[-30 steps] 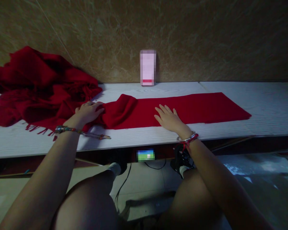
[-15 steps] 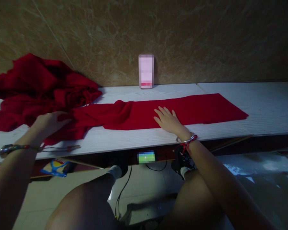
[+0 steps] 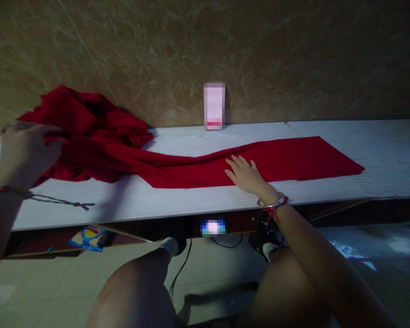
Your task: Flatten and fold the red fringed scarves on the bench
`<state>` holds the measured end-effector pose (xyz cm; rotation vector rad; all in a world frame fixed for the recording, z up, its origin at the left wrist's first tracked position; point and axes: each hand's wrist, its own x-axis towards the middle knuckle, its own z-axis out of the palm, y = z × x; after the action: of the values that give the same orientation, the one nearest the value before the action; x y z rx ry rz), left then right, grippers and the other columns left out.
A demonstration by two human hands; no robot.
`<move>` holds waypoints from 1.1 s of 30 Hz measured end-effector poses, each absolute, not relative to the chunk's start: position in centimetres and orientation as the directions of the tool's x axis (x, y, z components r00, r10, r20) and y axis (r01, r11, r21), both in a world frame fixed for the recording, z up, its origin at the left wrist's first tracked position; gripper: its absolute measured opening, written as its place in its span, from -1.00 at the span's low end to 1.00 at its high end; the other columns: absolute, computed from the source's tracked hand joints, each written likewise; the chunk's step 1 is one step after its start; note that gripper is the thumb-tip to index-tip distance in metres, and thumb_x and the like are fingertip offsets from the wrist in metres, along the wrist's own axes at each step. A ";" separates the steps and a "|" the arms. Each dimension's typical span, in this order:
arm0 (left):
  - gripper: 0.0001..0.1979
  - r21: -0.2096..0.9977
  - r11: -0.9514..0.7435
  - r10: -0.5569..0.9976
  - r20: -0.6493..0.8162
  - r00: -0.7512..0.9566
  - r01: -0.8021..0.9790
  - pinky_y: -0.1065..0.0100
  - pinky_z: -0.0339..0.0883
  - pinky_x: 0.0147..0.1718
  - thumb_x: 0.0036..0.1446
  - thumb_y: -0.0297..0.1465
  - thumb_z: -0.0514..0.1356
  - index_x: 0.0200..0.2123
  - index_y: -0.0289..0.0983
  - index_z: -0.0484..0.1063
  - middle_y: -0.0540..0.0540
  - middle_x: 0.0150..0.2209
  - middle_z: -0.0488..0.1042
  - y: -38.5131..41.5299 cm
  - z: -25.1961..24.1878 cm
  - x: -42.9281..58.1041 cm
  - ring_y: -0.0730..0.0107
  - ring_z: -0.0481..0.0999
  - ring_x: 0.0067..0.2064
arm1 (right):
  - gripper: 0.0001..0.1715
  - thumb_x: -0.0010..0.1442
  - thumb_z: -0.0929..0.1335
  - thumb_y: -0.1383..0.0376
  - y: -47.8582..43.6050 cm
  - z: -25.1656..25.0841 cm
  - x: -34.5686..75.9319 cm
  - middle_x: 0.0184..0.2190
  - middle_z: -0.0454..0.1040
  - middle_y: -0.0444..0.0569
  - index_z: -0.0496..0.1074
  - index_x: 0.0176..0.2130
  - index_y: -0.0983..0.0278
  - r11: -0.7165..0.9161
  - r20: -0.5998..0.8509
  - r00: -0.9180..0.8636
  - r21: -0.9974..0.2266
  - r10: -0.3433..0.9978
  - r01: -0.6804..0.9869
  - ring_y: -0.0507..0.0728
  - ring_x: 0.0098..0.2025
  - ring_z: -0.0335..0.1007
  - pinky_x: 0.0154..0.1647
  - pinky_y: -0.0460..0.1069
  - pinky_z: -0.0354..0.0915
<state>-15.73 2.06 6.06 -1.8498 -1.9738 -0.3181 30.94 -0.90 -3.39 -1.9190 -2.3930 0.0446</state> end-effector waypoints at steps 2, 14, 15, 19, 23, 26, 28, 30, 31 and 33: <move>-0.38 -0.107 0.126 0.908 0.413 -0.071 0.986 0.13 0.13 0.11 0.06 -0.24 -0.12 0.10 -0.49 0.27 -0.35 0.13 0.28 1.8 5.2 -15.0 0.07 0.26 0.15 | -0.40 0.31 0.08 0.14 -0.9 -3.5 31.0 0.32 0.01 0.08 0.12 0.26 0.28 0.221 0.044 -0.219 -0.078 0.975 0.972 0.32 0.33 -0.11 0.23 0.35 -0.05; -0.58 -0.257 -0.336 0.925 0.092 0.369 0.906 -0.08 -0.18 0.21 0.17 -0.36 0.03 0.10 -0.22 0.30 -0.26 0.29 0.04 -2.9 0.5 -5.6 0.03 -0.09 0.33 | -0.59 0.25 0.21 0.37 -1.7 -3.4 29.8 0.12 0.37 0.07 0.39 0.06 0.29 0.555 0.309 -0.497 -0.140 0.811 0.820 0.17 0.19 0.20 0.20 0.19 0.11; -0.58 -0.227 -0.422 0.900 0.010 0.436 0.877 0.01 -0.10 0.22 0.14 -0.39 0.06 0.09 -0.24 0.33 -0.26 0.24 0.16 -2.9 0.5 -4.1 0.06 0.04 0.29 | -0.61 0.25 0.22 0.37 -1.9 -3.2 29.6 0.08 0.41 0.05 0.41 0.04 0.29 0.625 0.308 -0.564 -0.152 0.766 0.766 0.14 0.14 0.26 0.18 0.14 0.16; -0.57 -0.127 -0.546 0.835 -0.165 0.525 0.828 0.25 0.30 -0.01 0.17 -0.43 -0.02 0.10 -0.27 0.35 -0.24 0.07 0.38 -2.4 0.2 0.7 0.19 0.42 0.03 | -0.68 0.24 0.26 0.37 -2.4 -3.0 29.2 -0.06 0.51 0.06 0.47 -0.05 0.33 0.746 0.261 -0.702 -0.137 0.662 0.652 0.12 0.01 0.38 0.07 0.06 0.28; -0.51 -0.287 -0.512 0.856 -0.095 0.508 0.810 0.23 0.38 -0.15 0.14 -0.57 -0.13 0.08 -0.30 0.35 -0.29 -0.03 0.44 -1.9 -0.3 3.0 0.16 0.49 -0.07 | -0.68 0.22 0.25 0.45 -2.5 -3.0 29.4 -0.08 0.51 0.07 0.48 -0.07 0.34 0.758 0.257 -0.721 -0.081 0.644 0.648 0.11 -0.02 0.39 0.02 0.05 0.32; -0.52 -0.320 -0.467 0.879 -0.067 0.472 0.824 0.26 0.40 -0.26 0.13 -0.59 -0.13 0.05 -0.28 0.37 -0.27 -0.07 0.45 -1.6 -0.1 3.7 0.16 0.51 -0.13 | -0.59 0.18 0.24 0.54 -2.6 -2.9 29.5 -0.07 0.51 0.03 0.45 -0.03 0.31 0.740 0.247 -0.708 -0.060 0.661 0.670 0.10 -0.03 0.39 -0.01 0.03 0.34; -0.55 -0.311 -0.416 0.906 -0.065 0.418 0.854 0.28 0.40 -0.31 0.13 -0.58 -0.12 0.01 -0.28 0.38 -0.25 -0.10 0.46 -1.5 0.2 4.0 0.15 0.51 -0.13 | -0.54 0.17 0.22 0.56 -2.8 -2.9 29.5 -0.06 0.50 0.03 0.42 0.01 0.30 0.723 0.237 -0.696 -0.050 0.678 0.689 0.10 -0.04 0.39 -0.04 0.03 0.35; -0.60 -0.298 -0.359 0.931 -0.047 0.362 0.885 0.28 0.40 -0.35 0.13 -0.55 -0.09 -0.04 -0.30 0.40 -0.25 -0.12 0.46 -1.5 0.4 4.2 0.12 0.50 -0.13 | -0.50 0.17 0.19 0.57 -2.9 -3.0 29.5 -0.05 0.49 0.05 0.39 0.05 0.31 0.713 0.244 -0.684 -0.043 0.687 0.700 0.11 -0.03 0.38 -0.06 0.03 0.34; -0.63 -0.292 -0.339 0.938 -0.026 0.346 0.894 0.28 0.40 -0.36 0.13 -0.51 -0.07 -0.06 -0.31 0.40 -0.26 -0.12 0.46 -1.6 0.4 4.3 0.10 0.50 -0.14 | -0.47 0.17 0.17 0.58 -2.9 -3.0 29.4 -0.05 0.49 0.05 0.37 0.08 0.32 0.709 0.258 -0.678 -0.042 0.688 0.704 0.11 -0.03 0.37 -0.06 0.03 0.34; -0.67 -0.286 -0.307 0.944 0.030 0.329 0.908 0.27 0.40 -0.37 0.13 -0.44 -0.02 -0.08 -0.33 0.41 -0.28 -0.11 0.43 -1.9 0.3 4.4 0.08 0.49 -0.13 | -0.43 0.17 0.15 0.60 -2.8 -3.2 29.3 -0.05 0.48 0.05 0.33 0.11 0.33 0.701 0.301 -0.661 -0.037 0.688 0.712 0.11 -0.03 0.35 -0.04 0.03 0.31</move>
<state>4.39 -1.94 0.27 -2.3448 -1.6732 0.2078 29.28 -2.84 -3.17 -1.1061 -2.6189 -0.1208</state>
